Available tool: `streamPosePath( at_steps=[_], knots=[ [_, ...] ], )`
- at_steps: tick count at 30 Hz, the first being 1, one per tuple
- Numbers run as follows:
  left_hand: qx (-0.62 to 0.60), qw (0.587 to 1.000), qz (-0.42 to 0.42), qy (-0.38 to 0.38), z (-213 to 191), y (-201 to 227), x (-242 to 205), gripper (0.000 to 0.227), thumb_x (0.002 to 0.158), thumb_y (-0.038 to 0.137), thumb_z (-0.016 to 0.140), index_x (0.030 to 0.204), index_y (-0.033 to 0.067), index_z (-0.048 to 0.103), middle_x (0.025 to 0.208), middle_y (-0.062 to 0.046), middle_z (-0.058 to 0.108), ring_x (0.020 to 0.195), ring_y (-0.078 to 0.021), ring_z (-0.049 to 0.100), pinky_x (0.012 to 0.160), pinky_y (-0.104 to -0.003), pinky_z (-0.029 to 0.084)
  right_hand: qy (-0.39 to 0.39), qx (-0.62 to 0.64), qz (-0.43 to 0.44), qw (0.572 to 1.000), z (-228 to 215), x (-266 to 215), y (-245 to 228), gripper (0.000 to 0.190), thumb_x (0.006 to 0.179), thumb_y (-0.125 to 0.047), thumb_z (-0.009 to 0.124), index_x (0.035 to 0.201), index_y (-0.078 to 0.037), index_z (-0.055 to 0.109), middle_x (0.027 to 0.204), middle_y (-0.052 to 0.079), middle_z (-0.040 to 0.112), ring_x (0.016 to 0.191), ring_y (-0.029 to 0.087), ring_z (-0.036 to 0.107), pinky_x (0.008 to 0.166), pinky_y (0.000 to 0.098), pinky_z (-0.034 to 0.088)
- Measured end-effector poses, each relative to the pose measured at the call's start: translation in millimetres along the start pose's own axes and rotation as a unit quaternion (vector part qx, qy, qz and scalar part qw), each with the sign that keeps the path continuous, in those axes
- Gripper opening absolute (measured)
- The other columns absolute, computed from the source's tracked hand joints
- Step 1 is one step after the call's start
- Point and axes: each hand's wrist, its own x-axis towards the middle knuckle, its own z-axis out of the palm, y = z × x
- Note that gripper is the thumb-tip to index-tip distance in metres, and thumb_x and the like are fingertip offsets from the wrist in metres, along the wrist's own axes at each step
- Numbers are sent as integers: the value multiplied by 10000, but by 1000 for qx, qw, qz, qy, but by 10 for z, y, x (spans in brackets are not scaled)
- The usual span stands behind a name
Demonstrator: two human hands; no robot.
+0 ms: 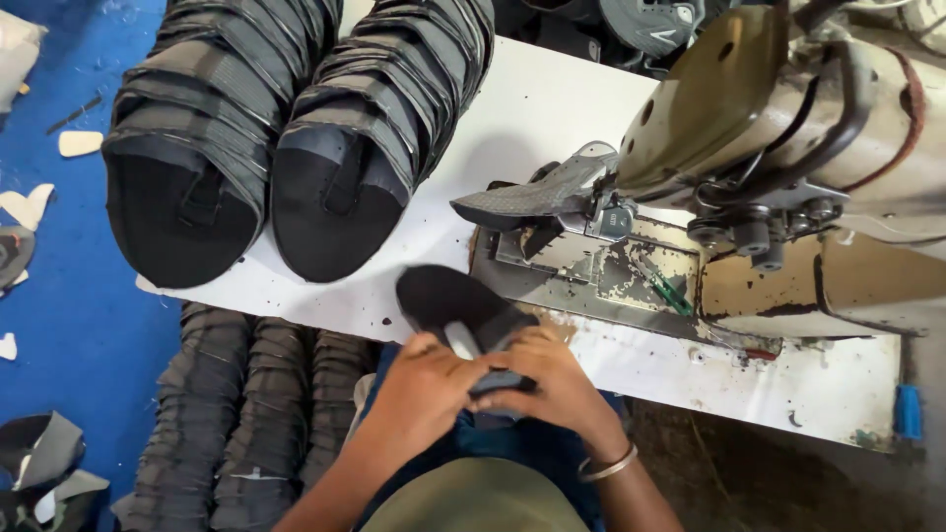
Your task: Sewing and assembling components of a shoe upper using an industrial sewing machine.
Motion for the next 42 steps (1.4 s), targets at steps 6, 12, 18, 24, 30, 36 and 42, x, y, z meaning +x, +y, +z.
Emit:
streamPosePath(
  at_steps=[6, 12, 18, 24, 30, 36, 42],
  knots=[
    [-51, 886, -177, 424, 406, 190, -162, 422, 903, 263, 812, 1188, 94, 550, 1124, -97, 572, 1058, -252, 558, 958, -335, 445, 179, 378, 201, 886, 474, -338, 421, 277, 824, -126, 842, 1060, -23, 740, 942, 28, 748, 884, 135, 668, 803, 311, 527],
    [-646, 683, -223, 260, 741, 318, -105, 837, 872, 188, 749, 1540, 181, 244, 1453, 0, 470, 1304, -94, 504, 1066, -300, 409, 178, 483, 159, 842, 718, -510, 480, 248, 895, -57, 785, 1124, 6, 712, 1038, 32, 731, 974, 116, 647, 880, 285, 513],
    [-369, 887, -140, 238, 918, 315, -196, 376, 954, 95, 733, 1319, 58, 652, 1209, -125, 781, 902, -85, 738, 694, -250, 589, 192, 492, 146, 836, 621, -578, 466, 199, 975, -99, 713, 1141, 9, 712, 1049, 29, 725, 959, 105, 645, 852, 286, 523],
    [-184, 928, 24, 323, 651, 630, 245, 370, 1039, 28, 635, 1404, 51, 580, 1246, -176, 737, 1099, -333, 754, 894, -386, 607, 289, 464, 187, 816, 383, -459, 388, 273, 938, -36, 722, 1201, 34, 709, 1047, 59, 747, 923, 114, 688, 831, 277, 564],
    [-168, 934, -56, 310, 939, 608, 759, 496, 1015, 73, 674, 1471, 26, 486, 1316, -249, 661, 1151, -404, 691, 903, -431, 573, 354, 401, 243, 809, -78, -100, 389, 260, 943, -16, 725, 1197, 41, 744, 987, 48, 757, 858, 91, 674, 773, 245, 539],
    [-254, 916, -79, 301, 795, 534, 1316, 514, 1040, 122, 630, 1509, 7, 455, 1415, -262, 609, 1318, -396, 625, 1075, -425, 510, 464, 455, 131, 749, -350, 294, 628, 258, 892, 64, 779, 1026, -72, 605, 800, -72, 554, 739, 19, 526, 690, 177, 447],
    [-307, 920, -80, 230, 576, 334, 1420, 492, 1048, 165, 624, 1495, 18, 481, 1434, -220, 620, 1347, -332, 619, 1108, -406, 474, 476, 439, 113, 754, -292, 289, 846, 276, 915, 71, 809, 1016, -68, 593, 814, -76, 548, 745, 13, 511, 698, 172, 435]
  ],
)
